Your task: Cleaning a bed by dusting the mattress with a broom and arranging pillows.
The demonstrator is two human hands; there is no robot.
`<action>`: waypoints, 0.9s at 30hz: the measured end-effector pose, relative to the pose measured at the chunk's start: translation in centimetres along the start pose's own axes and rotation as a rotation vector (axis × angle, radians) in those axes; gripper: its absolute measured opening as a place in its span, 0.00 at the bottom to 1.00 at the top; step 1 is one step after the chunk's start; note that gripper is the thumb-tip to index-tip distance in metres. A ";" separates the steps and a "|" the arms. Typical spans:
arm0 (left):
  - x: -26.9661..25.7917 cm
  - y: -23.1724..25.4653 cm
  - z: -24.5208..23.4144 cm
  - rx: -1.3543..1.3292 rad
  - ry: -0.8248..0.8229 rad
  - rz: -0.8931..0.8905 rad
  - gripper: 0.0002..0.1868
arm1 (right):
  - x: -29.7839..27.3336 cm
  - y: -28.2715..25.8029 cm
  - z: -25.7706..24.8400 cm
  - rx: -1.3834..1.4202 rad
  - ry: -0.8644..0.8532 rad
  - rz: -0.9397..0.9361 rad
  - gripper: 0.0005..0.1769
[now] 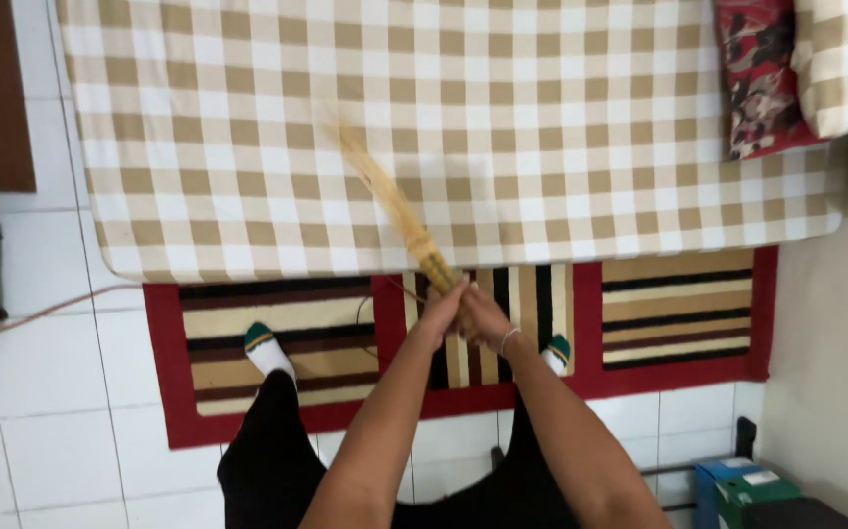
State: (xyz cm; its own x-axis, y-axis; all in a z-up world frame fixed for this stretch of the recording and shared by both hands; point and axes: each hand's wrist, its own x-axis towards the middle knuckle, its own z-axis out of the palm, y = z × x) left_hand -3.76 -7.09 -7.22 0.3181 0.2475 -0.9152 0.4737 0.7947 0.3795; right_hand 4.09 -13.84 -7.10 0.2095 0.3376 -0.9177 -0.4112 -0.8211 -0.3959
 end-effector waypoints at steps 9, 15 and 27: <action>-2.4 0.6 -1.3 -0.123 -0.032 -0.059 0.49 | 2.0 1.3 0.8 0.037 0.139 -0.049 0.31; -9.0 4.4 -1.4 -0.226 -0.042 -0.026 0.47 | -0.2 0.8 1.9 0.062 0.050 -0.065 0.36; -8.5 5.0 -2.1 -0.257 0.013 0.022 0.48 | -1.2 -2.2 2.3 -0.137 -0.055 -0.103 0.18</action>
State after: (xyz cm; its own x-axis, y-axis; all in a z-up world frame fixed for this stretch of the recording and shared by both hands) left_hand -5.85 -4.08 2.15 0.3143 0.2718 -0.9096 0.2417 0.9036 0.3536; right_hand 2.72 -11.34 -5.20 0.1937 0.4449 -0.8744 -0.2649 -0.8345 -0.4833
